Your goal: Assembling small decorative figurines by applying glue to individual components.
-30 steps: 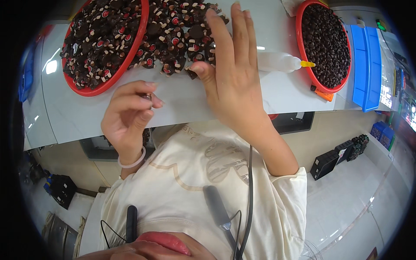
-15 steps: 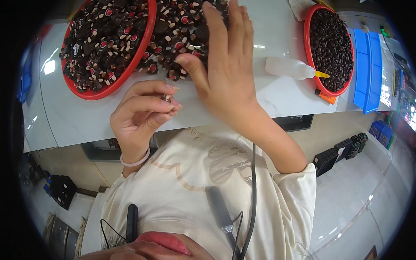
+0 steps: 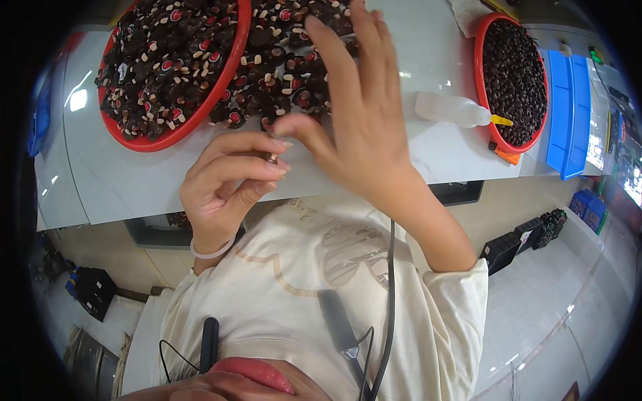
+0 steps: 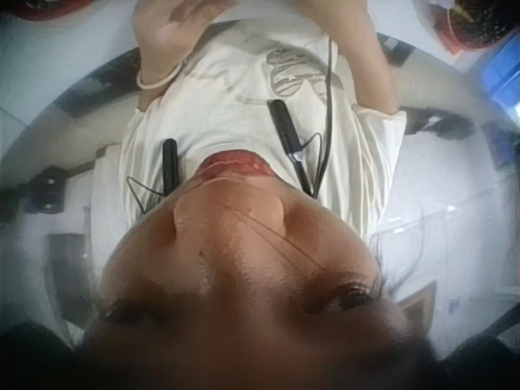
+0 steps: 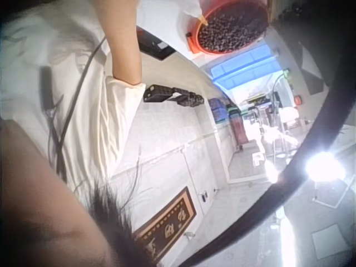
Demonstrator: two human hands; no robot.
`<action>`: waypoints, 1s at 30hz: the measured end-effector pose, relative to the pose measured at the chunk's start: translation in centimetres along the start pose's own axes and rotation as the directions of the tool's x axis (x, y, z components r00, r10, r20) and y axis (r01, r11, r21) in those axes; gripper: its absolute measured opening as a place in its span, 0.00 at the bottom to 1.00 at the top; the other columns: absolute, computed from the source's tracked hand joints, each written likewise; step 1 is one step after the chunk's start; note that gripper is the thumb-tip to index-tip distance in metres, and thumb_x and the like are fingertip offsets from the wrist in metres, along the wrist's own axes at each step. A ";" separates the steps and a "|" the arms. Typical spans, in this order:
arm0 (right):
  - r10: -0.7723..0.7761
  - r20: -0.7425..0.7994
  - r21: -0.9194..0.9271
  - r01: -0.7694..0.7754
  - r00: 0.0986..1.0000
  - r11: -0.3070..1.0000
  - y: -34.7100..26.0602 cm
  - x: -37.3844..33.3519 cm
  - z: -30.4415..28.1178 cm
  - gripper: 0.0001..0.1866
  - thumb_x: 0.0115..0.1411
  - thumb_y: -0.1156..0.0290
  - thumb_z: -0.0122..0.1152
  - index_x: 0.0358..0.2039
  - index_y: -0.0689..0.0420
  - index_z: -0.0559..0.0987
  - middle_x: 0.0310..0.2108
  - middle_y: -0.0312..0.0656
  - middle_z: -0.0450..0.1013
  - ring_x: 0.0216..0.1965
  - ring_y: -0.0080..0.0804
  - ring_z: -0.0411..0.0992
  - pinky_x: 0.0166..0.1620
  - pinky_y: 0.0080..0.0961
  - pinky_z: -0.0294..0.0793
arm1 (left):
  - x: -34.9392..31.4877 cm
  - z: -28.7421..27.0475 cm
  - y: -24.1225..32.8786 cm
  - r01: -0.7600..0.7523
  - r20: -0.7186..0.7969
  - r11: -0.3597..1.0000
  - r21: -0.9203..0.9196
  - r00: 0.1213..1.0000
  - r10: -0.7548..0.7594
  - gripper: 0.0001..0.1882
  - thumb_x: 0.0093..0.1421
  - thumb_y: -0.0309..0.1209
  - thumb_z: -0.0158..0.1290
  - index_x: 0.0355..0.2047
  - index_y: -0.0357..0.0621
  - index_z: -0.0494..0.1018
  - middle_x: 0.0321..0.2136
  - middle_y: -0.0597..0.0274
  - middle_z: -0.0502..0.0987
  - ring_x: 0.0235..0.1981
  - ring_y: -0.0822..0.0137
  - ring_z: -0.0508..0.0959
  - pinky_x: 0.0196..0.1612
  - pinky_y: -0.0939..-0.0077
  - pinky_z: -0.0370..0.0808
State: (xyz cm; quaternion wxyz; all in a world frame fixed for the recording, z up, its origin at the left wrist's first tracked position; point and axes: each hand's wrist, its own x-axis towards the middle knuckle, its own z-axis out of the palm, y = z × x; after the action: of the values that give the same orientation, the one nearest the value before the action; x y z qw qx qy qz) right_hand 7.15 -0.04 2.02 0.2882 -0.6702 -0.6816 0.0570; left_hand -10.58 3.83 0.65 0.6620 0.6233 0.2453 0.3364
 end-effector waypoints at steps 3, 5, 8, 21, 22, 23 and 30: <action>0.024 0.041 0.004 -0.024 0.999 1.000 1.6 -1.6 0.2 0.41 0.51 0.47 0.57 0.59 0.58 0.57 0.61 0.57 0.46 0.62 0.56 0.46 0.60 0.43 0.49 | 0.1 0.1 0.1 -0.030 0.050 1.000 0.006 0.998 0.030 0.12 0.44 0.16 0.58 0.32 0.38 0.76 0.37 0.55 0.75 0.38 0.63 0.76 0.39 0.76 0.72; -0.001 0.028 0.004 0.001 1.000 1.000 1.7 -1.6 0.6 0.39 0.52 0.49 0.57 0.58 0.59 0.58 0.60 0.57 0.48 0.61 0.55 0.47 0.60 0.42 0.49 | 0.2 0.1 0.2 -0.020 0.054 1.000 -0.020 0.998 0.021 0.13 0.44 0.16 0.58 0.32 0.38 0.76 0.37 0.56 0.75 0.37 0.63 0.76 0.39 0.76 0.72; -0.335 -0.298 0.008 0.353 0.894 0.936 5.4 1.0 4.8 0.40 0.50 0.52 0.60 0.57 0.60 0.58 0.59 0.63 0.46 0.60 0.60 0.48 0.58 0.43 0.54 | 0.3 0.2 0.3 0.005 0.063 0.999 -0.034 0.998 -0.003 0.12 0.44 0.16 0.58 0.32 0.38 0.76 0.36 0.56 0.75 0.37 0.64 0.76 0.40 0.76 0.72; -0.003 -0.007 -0.040 0.003 1.000 0.999 -0.3 0.8 -0.9 0.39 0.46 0.60 0.66 0.56 0.61 0.61 0.55 0.65 0.52 0.56 0.62 0.55 0.54 0.41 0.63 | 0.1 0.6 0.5 0.052 -0.014 0.997 0.052 0.999 -0.051 0.11 0.44 0.15 0.56 0.30 0.37 0.76 0.36 0.55 0.75 0.37 0.65 0.75 0.39 0.78 0.72; 0.005 -0.013 -0.046 -0.005 1.000 0.999 -0.2 -0.1 -1.2 0.39 0.46 0.60 0.66 0.56 0.61 0.61 0.55 0.65 0.52 0.56 0.62 0.55 0.54 0.41 0.63 | 0.1 0.6 0.5 0.050 -0.003 0.997 0.050 0.999 -0.049 0.11 0.44 0.15 0.56 0.30 0.37 0.76 0.36 0.55 0.75 0.37 0.65 0.75 0.39 0.78 0.72; 0.033 -0.071 0.087 -0.027 0.997 0.996 0.4 -1.3 -1.4 0.35 0.50 0.59 0.62 0.55 0.61 0.62 0.56 0.61 0.53 0.58 0.56 0.54 0.56 0.41 0.58 | 0.0 0.7 0.4 0.046 -0.013 0.998 0.042 0.999 -0.046 0.11 0.44 0.14 0.56 0.30 0.36 0.76 0.36 0.55 0.75 0.38 0.65 0.75 0.40 0.78 0.72; 0.126 -0.162 0.962 0.185 0.979 -0.201 -3.8 -3.4 -5.3 0.15 0.59 0.56 0.52 0.29 0.56 0.67 0.29 0.40 0.64 0.29 0.32 0.66 0.29 0.29 0.73 | 0.6 1.7 0.4 0.007 -0.027 0.997 0.078 1.000 -0.005 0.11 0.45 0.13 0.55 0.31 0.34 0.75 0.37 0.52 0.74 0.39 0.65 0.73 0.41 0.77 0.72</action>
State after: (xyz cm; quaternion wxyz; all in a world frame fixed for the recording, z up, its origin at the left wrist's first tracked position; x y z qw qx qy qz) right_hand 6.12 -5.22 7.12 0.7686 -0.1848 -0.3681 0.4895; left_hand -9.01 3.19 1.30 0.6348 0.6434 0.2689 0.3329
